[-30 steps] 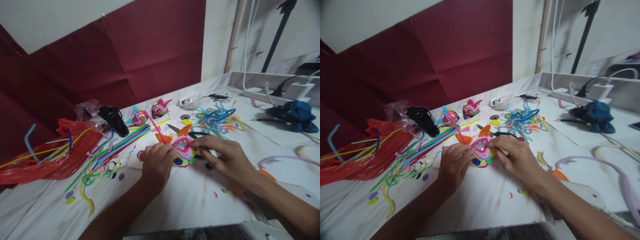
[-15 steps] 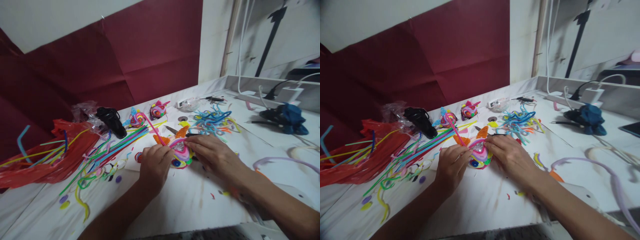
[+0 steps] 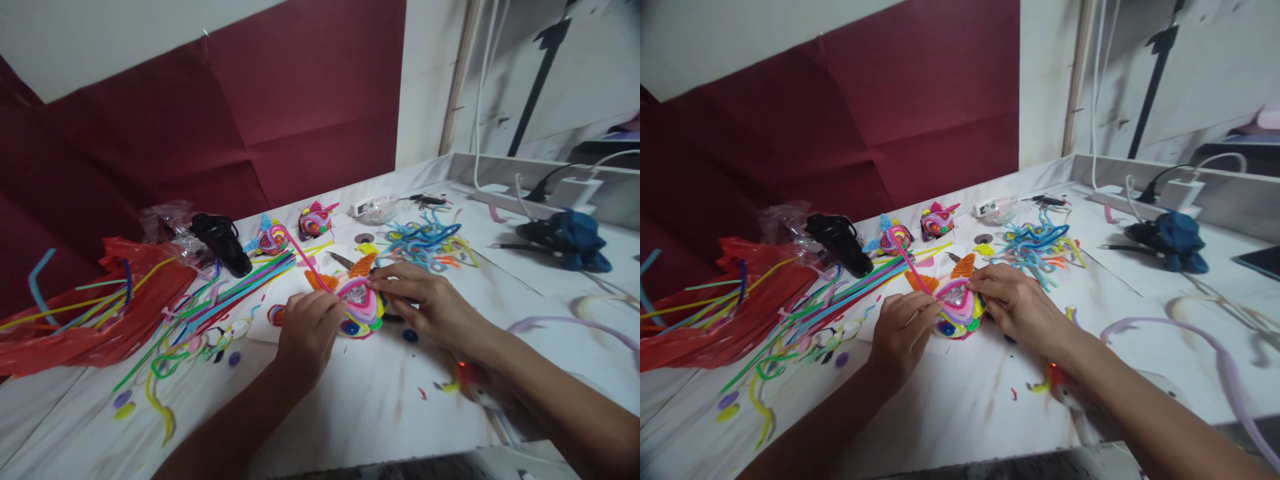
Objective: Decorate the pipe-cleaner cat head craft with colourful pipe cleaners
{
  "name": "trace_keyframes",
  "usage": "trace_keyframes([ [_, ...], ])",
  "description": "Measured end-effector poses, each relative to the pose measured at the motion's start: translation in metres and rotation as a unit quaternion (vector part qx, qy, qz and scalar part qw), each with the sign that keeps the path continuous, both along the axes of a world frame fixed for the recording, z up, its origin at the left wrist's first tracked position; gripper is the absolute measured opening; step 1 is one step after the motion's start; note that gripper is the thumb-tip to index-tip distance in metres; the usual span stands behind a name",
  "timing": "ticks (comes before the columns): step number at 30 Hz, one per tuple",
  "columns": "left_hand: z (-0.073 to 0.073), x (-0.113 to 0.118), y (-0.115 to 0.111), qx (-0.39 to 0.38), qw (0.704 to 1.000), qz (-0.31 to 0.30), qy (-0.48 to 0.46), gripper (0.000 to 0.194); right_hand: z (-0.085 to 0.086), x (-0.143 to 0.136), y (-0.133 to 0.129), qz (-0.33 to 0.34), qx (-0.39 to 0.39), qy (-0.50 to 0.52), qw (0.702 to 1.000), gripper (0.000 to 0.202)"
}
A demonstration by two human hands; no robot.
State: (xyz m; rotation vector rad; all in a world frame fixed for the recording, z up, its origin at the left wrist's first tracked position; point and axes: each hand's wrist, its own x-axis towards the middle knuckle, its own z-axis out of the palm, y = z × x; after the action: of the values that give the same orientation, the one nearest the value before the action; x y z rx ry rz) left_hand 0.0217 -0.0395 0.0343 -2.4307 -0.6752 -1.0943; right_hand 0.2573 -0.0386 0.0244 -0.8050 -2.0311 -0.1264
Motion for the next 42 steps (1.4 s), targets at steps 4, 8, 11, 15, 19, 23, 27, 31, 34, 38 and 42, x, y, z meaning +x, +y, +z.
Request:
trace_keyframes([
  [4,-0.002,-0.001,0.002,-0.005,1.000,-0.011,-0.001,0.013,0.007,0.003,0.006,0.023,-0.031,-0.013,0.999,0.037],
  [8,-0.004,-0.002,0.006,-0.007,1.000,-0.004,-0.002,0.014,0.015,0.007,0.014,0.031,-0.064,-0.035,0.997,0.039],
  [11,-0.003,-0.002,0.008,-0.003,1.000,0.008,-0.007,0.016,0.019,0.010,0.021,0.049,-0.101,-0.042,0.993,0.035],
  [15,-0.004,-0.002,0.011,0.013,1.000,0.010,-0.018,0.017,0.020,0.012,0.029,0.077,-0.152,-0.032,0.985,0.033],
  [19,-0.007,-0.004,0.015,0.011,0.999,0.006,-0.030,0.015,0.016,0.012,0.030,0.076,-0.151,-0.021,0.985,0.035],
  [23,-0.011,-0.009,0.020,0.004,0.999,-0.007,-0.051,0.013,0.010,0.009,0.025,0.064,-0.137,-0.004,0.989,0.037],
  [27,-0.013,-0.013,0.024,-0.001,0.998,-0.024,-0.061,0.013,0.005,0.004,0.018,0.054,-0.116,0.008,0.992,0.038],
  [31,-0.015,-0.015,0.027,-0.010,0.997,-0.035,-0.072,0.013,0.004,-0.002,0.016,0.043,-0.091,0.014,0.995,0.036],
  [34,-0.018,-0.017,0.028,-0.014,0.996,-0.037,-0.080,0.014,0.004,-0.005,0.015,0.036,-0.074,0.011,0.997,0.035],
  [38,-0.020,-0.016,0.030,-0.017,0.995,-0.039,-0.090,0.012,0.003,-0.007,0.013,0.031,-0.062,0.005,0.998,0.037],
  [42,-0.022,-0.015,0.029,-0.013,0.995,-0.039,-0.086,0.012,0.004,-0.006,0.009,0.028,-0.057,-0.008,0.998,0.039],
])
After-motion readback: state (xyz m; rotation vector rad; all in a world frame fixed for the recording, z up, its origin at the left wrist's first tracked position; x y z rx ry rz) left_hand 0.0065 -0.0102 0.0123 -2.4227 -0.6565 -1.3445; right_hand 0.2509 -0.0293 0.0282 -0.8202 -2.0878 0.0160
